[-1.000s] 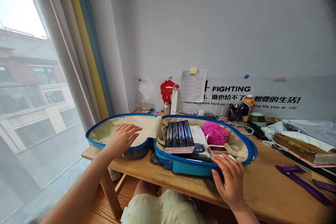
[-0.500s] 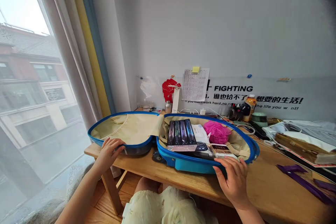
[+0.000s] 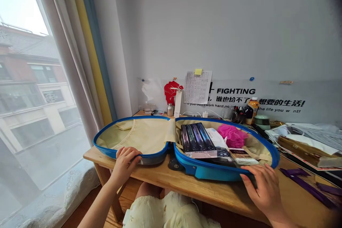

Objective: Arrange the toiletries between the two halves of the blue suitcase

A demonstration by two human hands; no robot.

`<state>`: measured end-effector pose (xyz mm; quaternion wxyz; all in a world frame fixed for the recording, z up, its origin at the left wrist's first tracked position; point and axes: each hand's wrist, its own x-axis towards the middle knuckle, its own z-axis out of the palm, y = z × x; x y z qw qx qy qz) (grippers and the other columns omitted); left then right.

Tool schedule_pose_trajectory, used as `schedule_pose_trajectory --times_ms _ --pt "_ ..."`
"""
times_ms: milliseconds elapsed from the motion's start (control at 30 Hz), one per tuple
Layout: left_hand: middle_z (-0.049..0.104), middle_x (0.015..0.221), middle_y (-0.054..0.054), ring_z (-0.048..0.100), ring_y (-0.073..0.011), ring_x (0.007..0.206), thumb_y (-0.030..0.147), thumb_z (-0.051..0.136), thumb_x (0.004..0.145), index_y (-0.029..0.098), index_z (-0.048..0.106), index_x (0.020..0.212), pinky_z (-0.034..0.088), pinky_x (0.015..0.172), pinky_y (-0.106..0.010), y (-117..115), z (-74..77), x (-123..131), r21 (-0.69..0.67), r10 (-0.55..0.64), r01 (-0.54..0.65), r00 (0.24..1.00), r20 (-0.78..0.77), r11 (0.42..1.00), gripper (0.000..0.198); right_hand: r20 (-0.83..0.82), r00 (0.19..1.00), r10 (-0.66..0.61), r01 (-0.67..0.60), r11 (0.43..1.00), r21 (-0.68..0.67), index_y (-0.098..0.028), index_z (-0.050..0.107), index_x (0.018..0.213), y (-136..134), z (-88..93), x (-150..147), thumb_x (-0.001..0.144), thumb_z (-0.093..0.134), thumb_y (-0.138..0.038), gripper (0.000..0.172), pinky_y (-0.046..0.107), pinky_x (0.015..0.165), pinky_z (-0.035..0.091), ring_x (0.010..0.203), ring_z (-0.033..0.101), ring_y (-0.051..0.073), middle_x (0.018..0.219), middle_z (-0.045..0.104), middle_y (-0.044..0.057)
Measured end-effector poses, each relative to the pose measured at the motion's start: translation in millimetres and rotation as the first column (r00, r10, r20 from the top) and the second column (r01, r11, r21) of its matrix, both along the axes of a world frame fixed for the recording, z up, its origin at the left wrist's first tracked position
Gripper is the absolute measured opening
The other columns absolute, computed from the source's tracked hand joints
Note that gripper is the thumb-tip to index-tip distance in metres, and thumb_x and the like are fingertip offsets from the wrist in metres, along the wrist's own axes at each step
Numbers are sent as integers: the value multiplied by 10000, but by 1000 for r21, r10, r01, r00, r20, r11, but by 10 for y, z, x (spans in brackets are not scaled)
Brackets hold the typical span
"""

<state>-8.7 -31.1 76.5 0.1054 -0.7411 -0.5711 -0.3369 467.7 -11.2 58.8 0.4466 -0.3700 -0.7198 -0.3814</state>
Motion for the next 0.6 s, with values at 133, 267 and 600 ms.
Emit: schedule_pose_trajectory --times_ms 133,267,600 --pt "706 920 -7 593 -189 925 343 405 954 274 680 888 340 951 -402 3 -28 318 30 -48 48 999 -8 998 292 19 1000 -17 17 1000 4 -234 577 903 -12 -5 366 908 451 -405 213 382 898 389 725 574 190 746 627 21" --pt "702 897 0 587 -176 911 318 434 954 267 679 888 314 946 -388 -11 -34 666 59 -104 101 994 38 993 259 -45 998 -49 43 989 -143 -265 592 875 -61 27 733 911 383 -436 273 395 833 438 745 604 217 782 649 28" --pt "697 842 23 586 -161 876 233 514 915 271 678 861 290 934 -360 -45 -34 1395 133 -166 145 974 157 980 177 16 819 -574 365 498 -787 -207 625 1038 157 954 698 833 354 -542 477 395 976 421 1160 555 269 1176 640 121"
